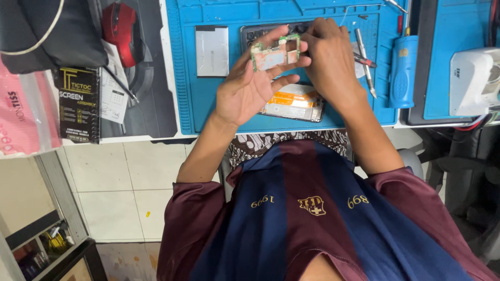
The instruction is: The person uses a screwdriver and a plastic spudger to remove screws and pry open a smartphone. They detach the motherboard and carefully scrape adhesive from its surface, then place the cleaned board onto the phone chassis.
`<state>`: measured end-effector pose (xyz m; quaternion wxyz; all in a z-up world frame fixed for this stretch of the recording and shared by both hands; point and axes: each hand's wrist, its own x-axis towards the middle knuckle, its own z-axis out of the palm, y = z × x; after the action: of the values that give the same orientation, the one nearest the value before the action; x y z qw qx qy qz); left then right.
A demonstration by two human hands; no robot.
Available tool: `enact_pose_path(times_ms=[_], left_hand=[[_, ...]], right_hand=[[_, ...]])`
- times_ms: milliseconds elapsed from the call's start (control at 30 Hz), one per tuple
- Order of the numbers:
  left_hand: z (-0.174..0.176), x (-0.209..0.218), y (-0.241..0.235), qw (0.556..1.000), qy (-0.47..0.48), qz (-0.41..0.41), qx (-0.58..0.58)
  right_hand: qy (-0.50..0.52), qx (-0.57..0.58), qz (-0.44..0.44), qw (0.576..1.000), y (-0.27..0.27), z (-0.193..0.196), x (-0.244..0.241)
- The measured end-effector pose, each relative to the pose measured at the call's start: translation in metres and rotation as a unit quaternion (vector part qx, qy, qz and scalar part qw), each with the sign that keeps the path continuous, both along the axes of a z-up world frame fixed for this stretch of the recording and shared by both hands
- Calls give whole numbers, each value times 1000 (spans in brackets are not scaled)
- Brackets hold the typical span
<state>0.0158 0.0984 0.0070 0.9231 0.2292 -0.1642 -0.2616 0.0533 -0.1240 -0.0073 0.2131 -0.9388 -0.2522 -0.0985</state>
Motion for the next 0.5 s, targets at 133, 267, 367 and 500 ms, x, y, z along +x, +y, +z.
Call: enact_pose_path(times_ms=[133,267,367,500], left_hand=[[-4,0,-1,1000,6,3,-5],[-7,7,11,998,6,56,2],[-7,10,26,995,5,98,6],[-6,12,33,991,-7,131,11]], right_hand=[[14,23,7,1000,-6,1,0],[9,41,-56,998,-29,14,-3],[13,10,-73,997,-48,16,-3],[47,23,-67,996,-57,8,-5]])
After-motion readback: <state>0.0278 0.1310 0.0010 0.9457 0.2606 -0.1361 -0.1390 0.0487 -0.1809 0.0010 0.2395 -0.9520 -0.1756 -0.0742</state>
